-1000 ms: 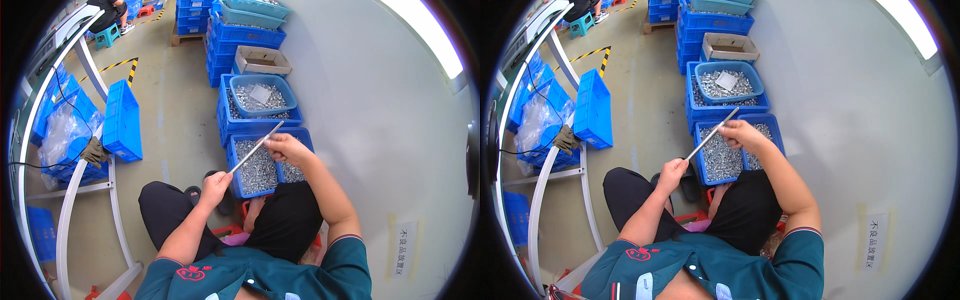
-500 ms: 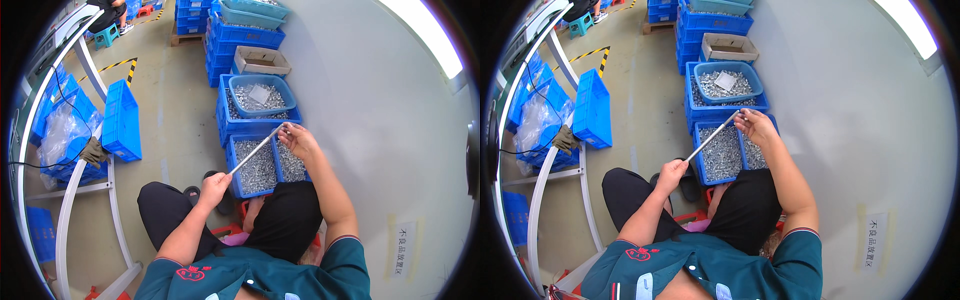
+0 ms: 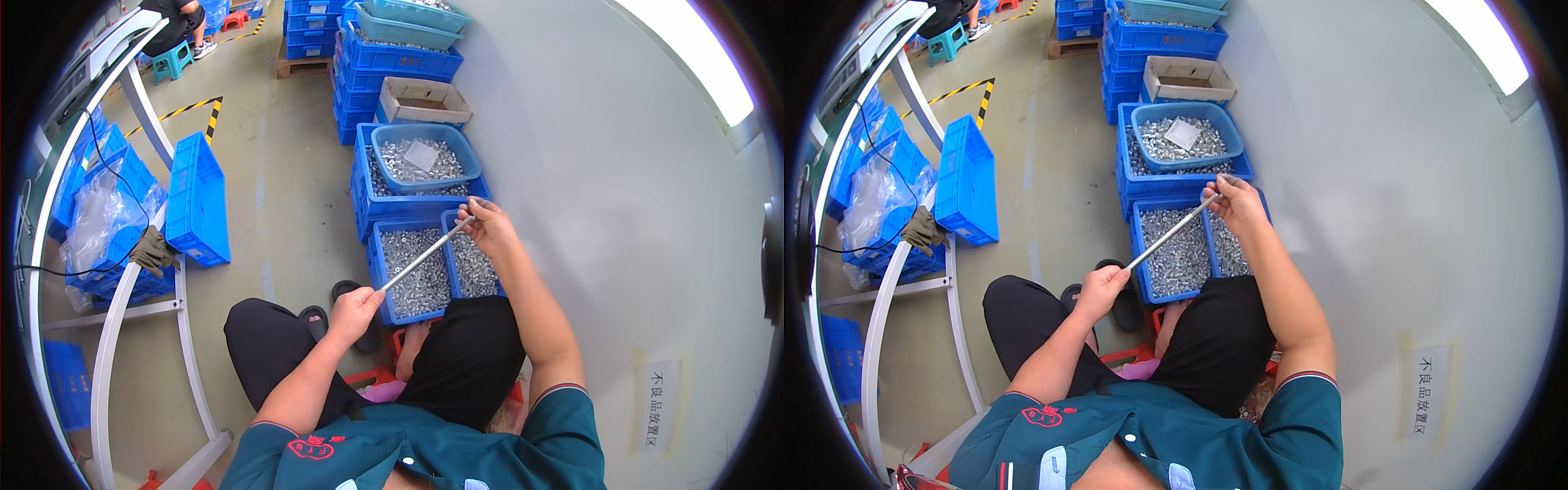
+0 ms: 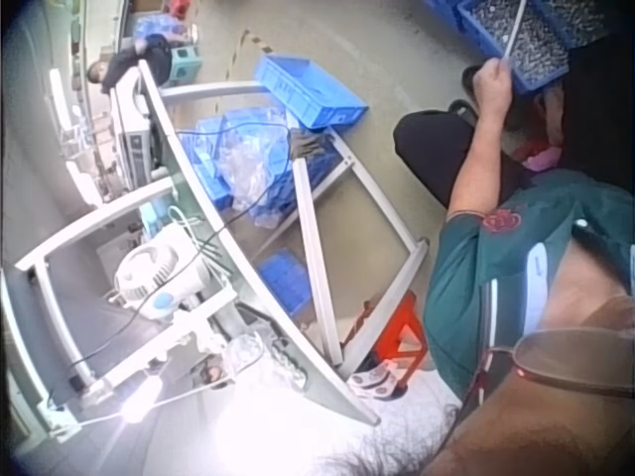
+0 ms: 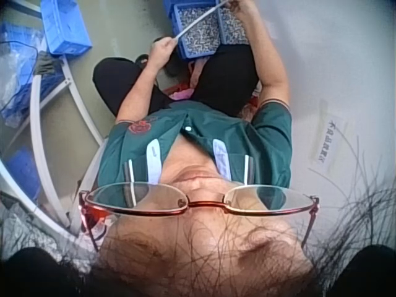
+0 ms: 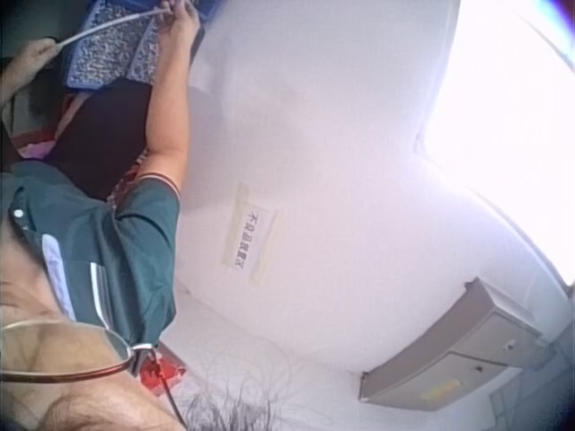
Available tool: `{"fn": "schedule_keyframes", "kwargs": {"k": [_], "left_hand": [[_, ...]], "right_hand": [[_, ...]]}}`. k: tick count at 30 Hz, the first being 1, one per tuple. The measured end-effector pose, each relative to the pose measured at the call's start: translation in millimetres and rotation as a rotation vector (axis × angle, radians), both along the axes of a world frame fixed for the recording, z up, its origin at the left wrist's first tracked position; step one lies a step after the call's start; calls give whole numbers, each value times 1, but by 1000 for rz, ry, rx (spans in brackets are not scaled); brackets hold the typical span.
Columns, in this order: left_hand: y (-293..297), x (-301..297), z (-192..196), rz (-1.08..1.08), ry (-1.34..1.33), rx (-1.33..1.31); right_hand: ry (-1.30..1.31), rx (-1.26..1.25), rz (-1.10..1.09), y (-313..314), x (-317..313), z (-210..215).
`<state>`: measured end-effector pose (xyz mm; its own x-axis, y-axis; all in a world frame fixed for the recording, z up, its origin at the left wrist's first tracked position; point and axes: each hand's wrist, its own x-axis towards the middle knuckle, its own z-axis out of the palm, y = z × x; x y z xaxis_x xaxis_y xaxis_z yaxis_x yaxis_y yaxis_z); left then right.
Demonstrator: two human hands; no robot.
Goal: Thread small metal components onto a long metal rod while sorting through storage bins.
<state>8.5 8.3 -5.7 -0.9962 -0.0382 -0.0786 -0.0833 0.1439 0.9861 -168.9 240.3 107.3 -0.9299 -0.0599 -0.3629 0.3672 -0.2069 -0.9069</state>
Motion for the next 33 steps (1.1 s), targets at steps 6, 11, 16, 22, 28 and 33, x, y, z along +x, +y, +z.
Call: {"fn": "schedule_keyframes", "kwargs": {"k": [6, 11, 16, 22, 28, 33], "left_hand": [[-2, 0, 0, -2, -8, -40], [-2, 0, 0, 14, -5, -50], [-3, 0, 1, 7, 9, -47], [-5, -1, -3, 12, 15, -27], [-3, 0, 2, 18, 4, -69], [-4, 0, 1, 14, 10, -66]], "right_hand": [[23, -91, -23, -4, 3, 3], [47, -130, 21, -10, 8, 11], [62, -170, 113, -12, 9, 12], [68, -193, 122, -13, 9, 12], [73, -156, 167, -13, 9, 10], [40, -223, 169, -13, 8, 7]]}}
